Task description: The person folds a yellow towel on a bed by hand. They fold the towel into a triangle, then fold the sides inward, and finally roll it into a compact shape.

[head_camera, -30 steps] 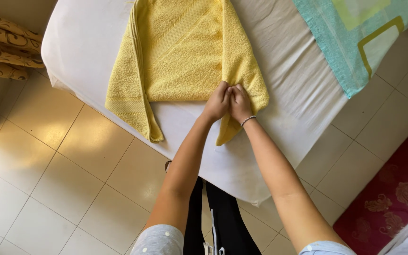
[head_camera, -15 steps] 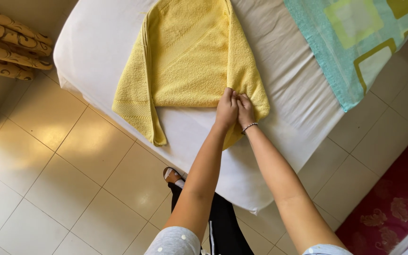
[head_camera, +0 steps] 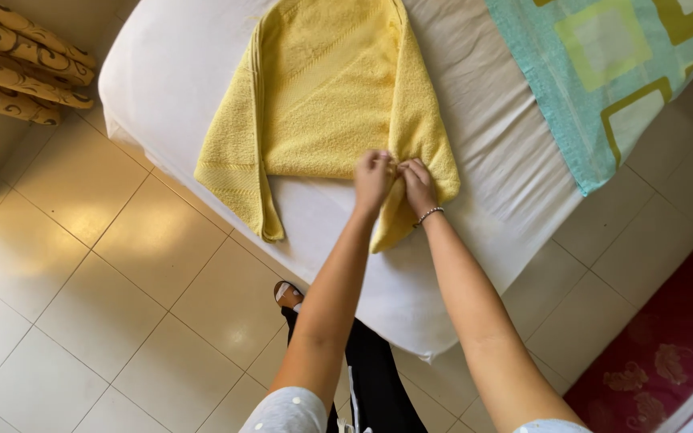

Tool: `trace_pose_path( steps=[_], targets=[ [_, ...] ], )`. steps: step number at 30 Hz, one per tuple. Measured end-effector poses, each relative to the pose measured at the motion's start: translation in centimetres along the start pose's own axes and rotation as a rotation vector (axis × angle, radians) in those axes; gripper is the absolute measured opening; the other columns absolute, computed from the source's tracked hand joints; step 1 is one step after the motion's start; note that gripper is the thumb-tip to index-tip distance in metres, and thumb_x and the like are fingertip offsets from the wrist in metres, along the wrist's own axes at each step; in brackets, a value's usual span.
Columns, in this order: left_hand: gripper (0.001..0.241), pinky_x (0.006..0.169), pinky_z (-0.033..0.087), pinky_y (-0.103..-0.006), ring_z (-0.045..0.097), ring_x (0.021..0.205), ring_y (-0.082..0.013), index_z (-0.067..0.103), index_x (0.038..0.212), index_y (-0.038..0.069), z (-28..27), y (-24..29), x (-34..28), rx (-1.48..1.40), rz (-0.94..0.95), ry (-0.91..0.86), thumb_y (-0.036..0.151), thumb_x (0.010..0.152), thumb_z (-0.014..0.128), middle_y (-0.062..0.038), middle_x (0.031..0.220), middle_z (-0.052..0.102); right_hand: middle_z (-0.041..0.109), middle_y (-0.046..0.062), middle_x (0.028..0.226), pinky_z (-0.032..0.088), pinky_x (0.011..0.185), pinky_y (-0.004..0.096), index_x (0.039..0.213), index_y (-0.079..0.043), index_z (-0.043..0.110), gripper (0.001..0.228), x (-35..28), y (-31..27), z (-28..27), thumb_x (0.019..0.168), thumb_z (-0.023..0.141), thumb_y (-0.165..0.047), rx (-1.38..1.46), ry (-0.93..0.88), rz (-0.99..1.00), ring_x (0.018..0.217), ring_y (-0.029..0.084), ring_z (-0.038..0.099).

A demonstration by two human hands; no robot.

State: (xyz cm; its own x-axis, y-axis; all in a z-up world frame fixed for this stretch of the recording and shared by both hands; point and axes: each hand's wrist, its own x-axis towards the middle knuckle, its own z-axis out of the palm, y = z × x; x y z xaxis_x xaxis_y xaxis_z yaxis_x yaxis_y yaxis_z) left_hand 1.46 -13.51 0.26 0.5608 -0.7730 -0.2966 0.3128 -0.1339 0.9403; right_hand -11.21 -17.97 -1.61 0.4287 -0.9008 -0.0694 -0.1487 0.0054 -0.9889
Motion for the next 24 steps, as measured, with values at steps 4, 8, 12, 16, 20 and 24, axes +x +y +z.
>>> trace_pose_path(
  steps=[4,8,12,16,20,24],
  targets=[
    [0.022,0.085,0.053,-0.0345,0.065,0.093,-0.0176,0.067,0.105,0.005,-5.8,1.4,-0.9,-0.197,-0.106,0.159,0.025,0.098,0.063,-0.005,0.100,0.068,0.060,0.005,0.099,0.047,0.091,0.028,0.092,-0.002,0.068,0.017,-0.8,-2.8,-0.1,0.100,0.056,-0.011,-0.021,-0.066,-0.019,0.097,0.015,0.060],
    [0.023,0.092,0.047,-0.0358,0.062,0.095,-0.0182,0.067,0.105,0.006,-9.5,4.4,-1.8,-0.455,-0.154,0.202,0.027,0.101,0.062,-0.006,0.102,0.067,0.060,0.004,0.100,0.048,0.090,0.028,0.091,-0.002,0.067,0.014,-0.8,-3.2,0.0,0.099,0.059,-0.011,-0.017,-0.086,-0.020,0.096,0.015,0.059],
    [0.023,0.099,0.051,-0.0381,0.069,0.100,-0.0199,0.063,0.093,0.009,-10.1,9.6,-3.4,-0.919,-0.140,0.145,0.031,0.096,0.056,-0.005,0.098,0.068,0.060,0.005,0.100,0.048,0.091,0.029,0.092,-0.002,0.068,0.015,-0.9,-3.0,0.0,0.100,0.059,-0.012,-0.065,-0.085,-0.049,0.096,0.015,0.059],
    [0.027,0.086,0.052,-0.0410,0.063,0.088,-0.0225,0.056,0.084,0.010,-11.8,1.5,-0.1,-1.123,0.030,-0.193,0.024,0.106,0.051,-0.006,0.087,0.060,0.060,0.005,0.101,0.048,0.092,0.029,0.093,-0.002,0.067,0.015,-0.7,-2.3,-0.1,0.100,0.058,-0.011,-0.034,-0.095,-0.036,0.097,0.015,0.059],
    [0.023,0.066,0.049,-0.0401,0.058,0.074,-0.0244,0.050,0.104,0.008,-6.3,8.1,-3.0,-0.072,0.082,-0.174,0.021,0.096,0.067,-0.008,0.083,0.057,0.059,0.004,0.102,0.048,0.092,0.028,0.095,-0.001,0.067,0.015,-0.8,-2.1,-0.1,0.101,0.057,-0.011,0.017,-0.106,-0.029,0.097,0.014,0.059],
    [0.045,0.064,0.053,-0.0419,0.063,0.074,-0.0274,0.059,0.121,0.009,-3.5,8.3,-4.1,0.793,0.362,-0.171,0.021,0.081,0.075,-0.013,0.092,0.059,0.058,0.004,0.102,0.049,0.091,0.028,0.096,-0.001,0.066,0.014,-0.7,-2.0,-0.2,0.101,0.056,-0.009,0.050,-0.115,-0.004,0.097,0.014,0.060]
  ],
)
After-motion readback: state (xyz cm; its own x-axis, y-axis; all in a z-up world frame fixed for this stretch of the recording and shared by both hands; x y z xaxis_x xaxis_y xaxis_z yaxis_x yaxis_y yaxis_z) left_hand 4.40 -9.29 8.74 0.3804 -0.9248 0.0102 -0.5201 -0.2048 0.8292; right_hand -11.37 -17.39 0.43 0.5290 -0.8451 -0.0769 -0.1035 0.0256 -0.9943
